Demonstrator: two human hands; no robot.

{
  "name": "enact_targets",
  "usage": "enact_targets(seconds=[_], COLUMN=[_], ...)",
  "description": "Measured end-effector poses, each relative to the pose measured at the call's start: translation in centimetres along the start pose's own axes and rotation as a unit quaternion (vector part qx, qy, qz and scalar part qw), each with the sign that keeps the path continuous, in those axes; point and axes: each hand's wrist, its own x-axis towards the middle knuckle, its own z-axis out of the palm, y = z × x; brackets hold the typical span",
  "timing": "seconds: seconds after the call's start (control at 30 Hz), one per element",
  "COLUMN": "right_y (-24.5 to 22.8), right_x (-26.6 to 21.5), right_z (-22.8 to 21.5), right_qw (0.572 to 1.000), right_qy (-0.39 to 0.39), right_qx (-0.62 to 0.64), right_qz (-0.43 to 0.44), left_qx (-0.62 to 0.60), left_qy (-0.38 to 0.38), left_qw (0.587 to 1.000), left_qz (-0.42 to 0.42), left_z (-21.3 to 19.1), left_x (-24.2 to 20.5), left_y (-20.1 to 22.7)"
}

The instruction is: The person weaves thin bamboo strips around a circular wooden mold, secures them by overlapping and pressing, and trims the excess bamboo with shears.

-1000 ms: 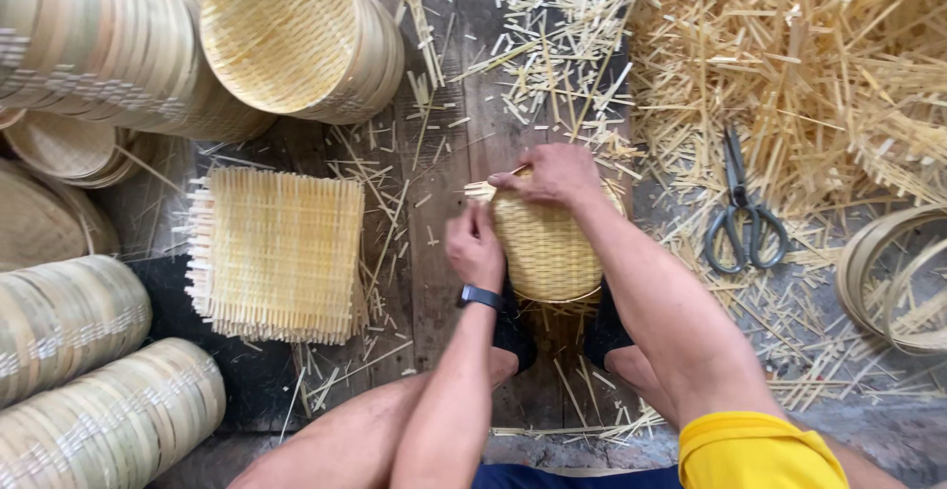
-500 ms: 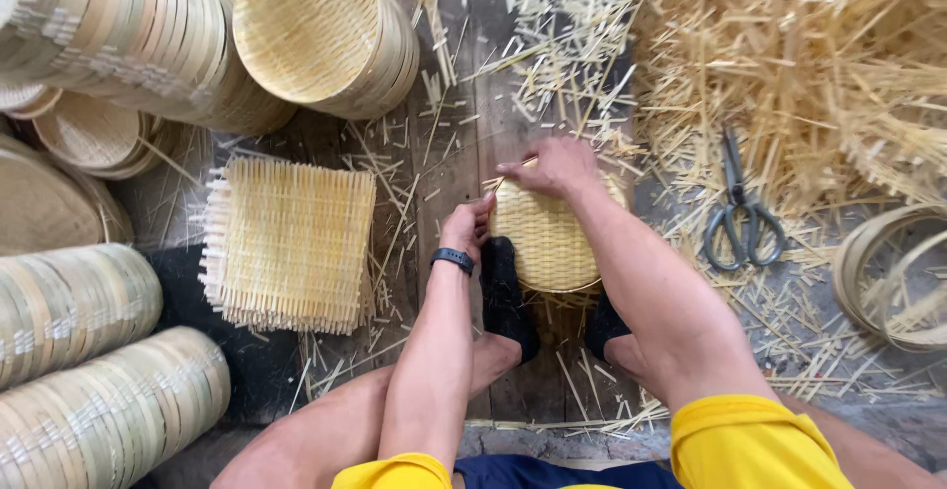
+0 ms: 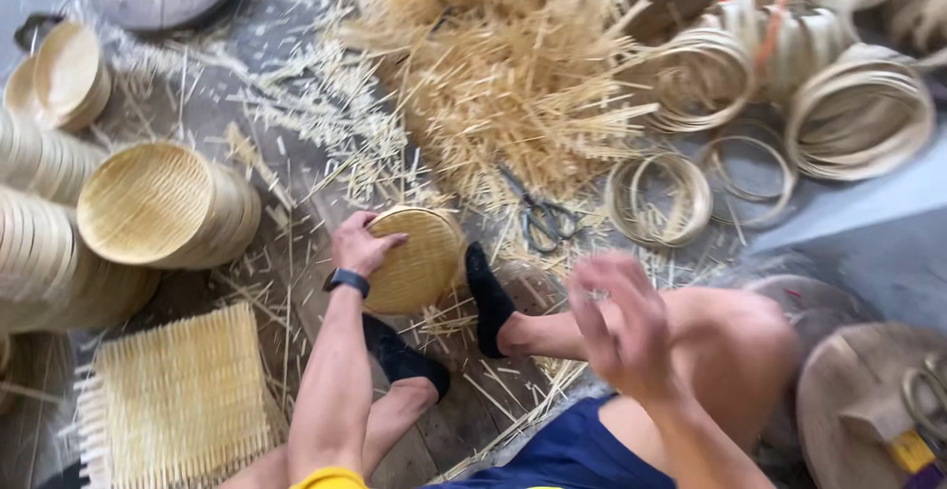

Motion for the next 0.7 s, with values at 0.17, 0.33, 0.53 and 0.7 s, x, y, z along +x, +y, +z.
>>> enact_targets(seconds=[0.17, 0.33, 0.53, 0.7], right_y=[-2.6, -0.2, 4.8, 9.5], right_x=[-9.6, -16.9, -17.6, -17.0], right_z=[-11.0, -16.2, -14.4, -10.6], right_qw=[0.987, 0.956, 0.965, 0.969], right_qy=[0.061, 0.15, 0.074, -0.019], right_qx=[-0.1, -0.149, -0.139, 0.08], right_qz=[0.113, 0.202, 0.211, 0.235], left_qx=[0.091, 0.198, 0.174, 0.116], left_qy=[0.174, 0.135, 0.106, 0.153], left_qw=[0.948, 0.94, 0.965, 0.98], left_qz=[0.25, 0.244, 0.167, 0.057], left_z=[0.2, 7.0, 9.2, 8.4], left_x=[-5.7, -12.2, -17.3, -16.7], left_y=[3.0, -1.4, -5.8, -4.2])
